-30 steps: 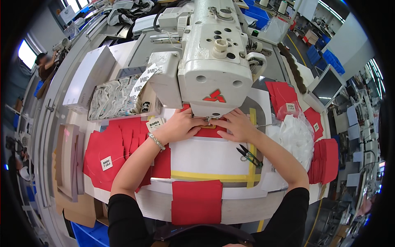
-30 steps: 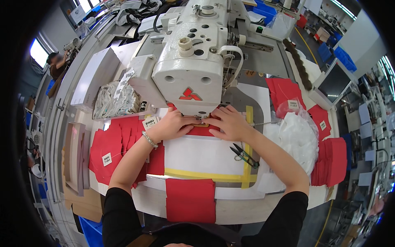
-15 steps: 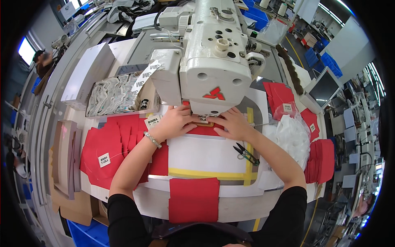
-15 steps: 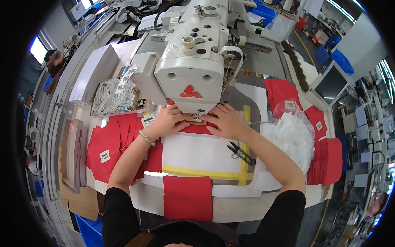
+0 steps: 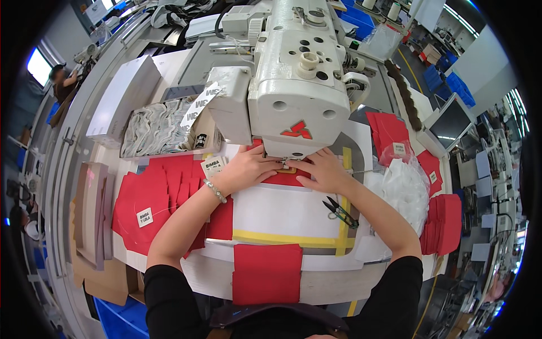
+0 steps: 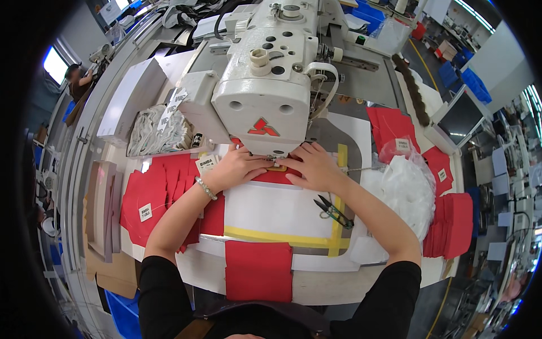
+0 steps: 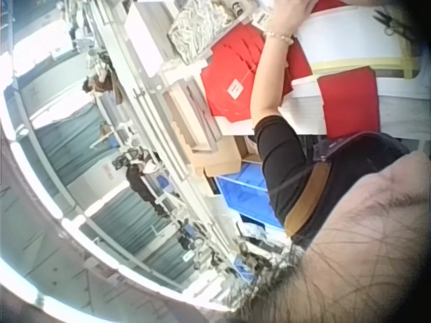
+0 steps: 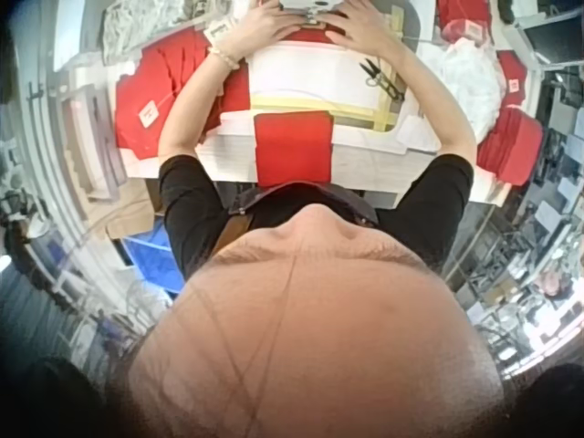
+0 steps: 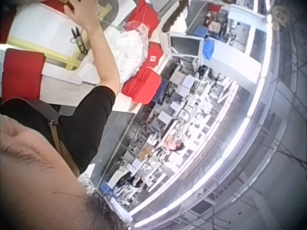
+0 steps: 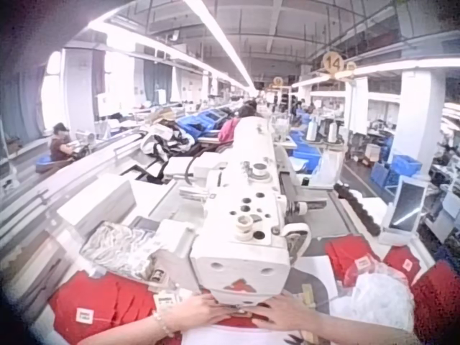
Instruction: The person sews white labels onto red fabric pieces using a sewing machine. They repeatedly pick up a red piece, place a label on it, sew the label, and trim the thread with scissors. The finished pieces are stacked on the left side of the table.
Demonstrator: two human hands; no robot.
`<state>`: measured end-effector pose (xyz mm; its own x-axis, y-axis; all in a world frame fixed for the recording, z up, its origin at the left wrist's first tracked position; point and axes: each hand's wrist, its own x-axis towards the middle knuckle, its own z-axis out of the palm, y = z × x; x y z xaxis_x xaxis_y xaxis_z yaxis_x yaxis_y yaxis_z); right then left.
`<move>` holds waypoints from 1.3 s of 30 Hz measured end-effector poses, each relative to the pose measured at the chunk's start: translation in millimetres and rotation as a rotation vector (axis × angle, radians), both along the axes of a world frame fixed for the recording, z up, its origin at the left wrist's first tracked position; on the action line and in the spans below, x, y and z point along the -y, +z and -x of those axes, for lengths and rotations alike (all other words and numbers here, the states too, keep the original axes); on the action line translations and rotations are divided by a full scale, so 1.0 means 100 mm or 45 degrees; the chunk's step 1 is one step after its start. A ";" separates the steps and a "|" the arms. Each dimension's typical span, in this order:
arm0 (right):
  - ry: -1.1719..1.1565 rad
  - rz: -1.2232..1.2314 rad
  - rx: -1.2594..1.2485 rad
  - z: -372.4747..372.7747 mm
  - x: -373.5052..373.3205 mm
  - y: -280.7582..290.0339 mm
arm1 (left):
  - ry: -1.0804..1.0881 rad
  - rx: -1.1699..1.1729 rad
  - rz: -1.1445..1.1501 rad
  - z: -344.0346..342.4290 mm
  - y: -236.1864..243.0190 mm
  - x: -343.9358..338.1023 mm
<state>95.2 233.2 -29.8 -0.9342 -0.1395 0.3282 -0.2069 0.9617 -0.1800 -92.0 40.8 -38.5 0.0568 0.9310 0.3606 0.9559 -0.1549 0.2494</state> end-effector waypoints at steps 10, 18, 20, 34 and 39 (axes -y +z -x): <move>-0.010 0.019 -0.042 -0.01 0.01 0.02 | -0.001 -0.126 0.051 0.00 0.06 -0.01; -0.016 -0.002 -0.046 0.00 0.01 -0.01 | 0.009 -0.143 0.091 -0.03 0.08 0.00; -0.025 0.001 -0.022 -0.01 0.01 -0.04 | 0.026 -0.107 0.128 -0.03 0.08 0.01; 0.010 0.137 -0.362 0.00 -0.15 -0.07 | 0.079 -0.014 0.080 0.02 0.03 -0.07; -0.012 0.161 -0.485 0.11 -0.27 -0.10 | 0.148 0.067 0.164 0.15 -0.11 -0.13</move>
